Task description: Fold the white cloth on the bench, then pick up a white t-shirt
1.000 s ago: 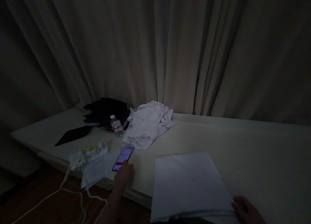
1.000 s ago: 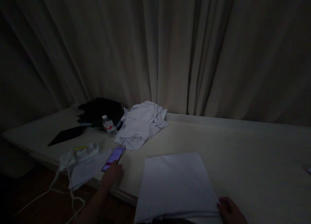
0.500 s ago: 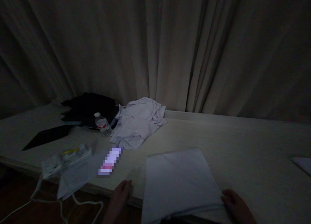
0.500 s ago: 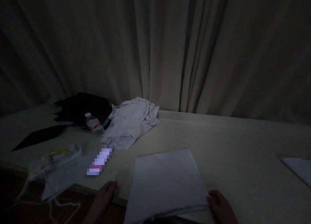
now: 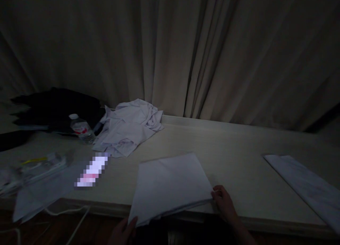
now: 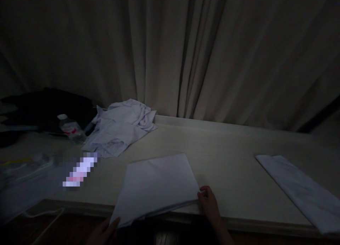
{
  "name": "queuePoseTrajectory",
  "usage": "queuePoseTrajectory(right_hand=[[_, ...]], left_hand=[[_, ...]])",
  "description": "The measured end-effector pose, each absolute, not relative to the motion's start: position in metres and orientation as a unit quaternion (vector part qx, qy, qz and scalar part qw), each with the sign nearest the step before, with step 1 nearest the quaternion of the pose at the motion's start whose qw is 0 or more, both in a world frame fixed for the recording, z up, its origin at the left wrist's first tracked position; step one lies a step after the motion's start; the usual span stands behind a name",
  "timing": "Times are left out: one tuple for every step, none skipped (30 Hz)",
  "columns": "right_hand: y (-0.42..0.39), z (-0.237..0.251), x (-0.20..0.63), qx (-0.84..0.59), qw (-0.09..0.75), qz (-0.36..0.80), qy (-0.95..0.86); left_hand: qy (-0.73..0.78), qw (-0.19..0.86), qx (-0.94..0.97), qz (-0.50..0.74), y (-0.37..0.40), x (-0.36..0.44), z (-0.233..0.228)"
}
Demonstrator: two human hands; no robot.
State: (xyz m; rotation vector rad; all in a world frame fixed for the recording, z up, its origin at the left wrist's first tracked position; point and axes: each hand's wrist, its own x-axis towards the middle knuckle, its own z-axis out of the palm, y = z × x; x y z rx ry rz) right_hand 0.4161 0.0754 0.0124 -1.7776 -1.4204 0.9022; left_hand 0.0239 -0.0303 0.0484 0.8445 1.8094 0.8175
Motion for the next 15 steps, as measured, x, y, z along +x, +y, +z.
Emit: queuePoseTrajectory(right_hand=[[0.073,0.012,0.415,-0.684,0.331,0.338,-0.555],[0.071,0.011,0.414,-0.683,0.32,0.329,-0.568],[0.068,0.01,0.412,-0.682,0.305,0.316,-0.585],[0.066,0.009,0.411,-0.68,0.287,0.301,-0.604],[0.064,0.008,0.41,-0.678,0.267,0.282,-0.623],[0.061,0.007,0.41,-0.676,0.247,0.265,-0.641],[0.059,0.006,0.41,-0.675,0.228,0.251,-0.656],[0.057,0.006,0.411,-0.673,0.209,0.237,-0.669],[0.056,0.005,0.413,-0.67,0.193,0.222,-0.682],[0.055,0.005,0.414,-0.665,0.183,0.202,-0.695],[0.055,0.006,0.414,-0.66,0.176,0.176,-0.709],[0.055,0.007,0.413,-0.653,0.171,0.141,-0.724],[0.057,0.008,0.41,-0.646,0.17,0.1,-0.737],[0.059,0.01,0.403,-0.637,0.171,0.057,-0.749],[0.061,0.013,0.394,-0.625,0.177,0.018,-0.761]], left_hand=[[0.735,0.476,0.341,0.343,-0.031,0.021,0.046],[0.73,0.48,0.339,0.35,-0.031,0.018,0.042],[0.727,0.483,0.337,0.354,-0.031,0.015,0.038],[0.725,0.486,0.333,0.357,-0.031,0.013,0.033],[0.726,0.487,0.328,0.358,-0.031,0.012,0.03],[0.729,0.486,0.321,0.36,-0.03,0.011,0.027],[0.73,0.487,0.308,0.366,-0.03,0.011,0.025],[0.729,0.49,0.296,0.374,-0.029,0.011,0.024],[0.726,0.492,0.287,0.386,-0.028,0.012,0.024],[0.722,0.492,0.284,0.396,-0.028,0.014,0.025],[0.718,0.49,0.283,0.405,-0.028,0.016,0.026],[0.715,0.488,0.281,0.415,-0.028,0.018,0.027],[0.712,0.485,0.275,0.427,-0.029,0.02,0.028],[0.709,0.487,0.26,0.438,-0.029,0.022,0.029],[0.705,0.494,0.238,0.45,-0.031,0.025,0.03]])
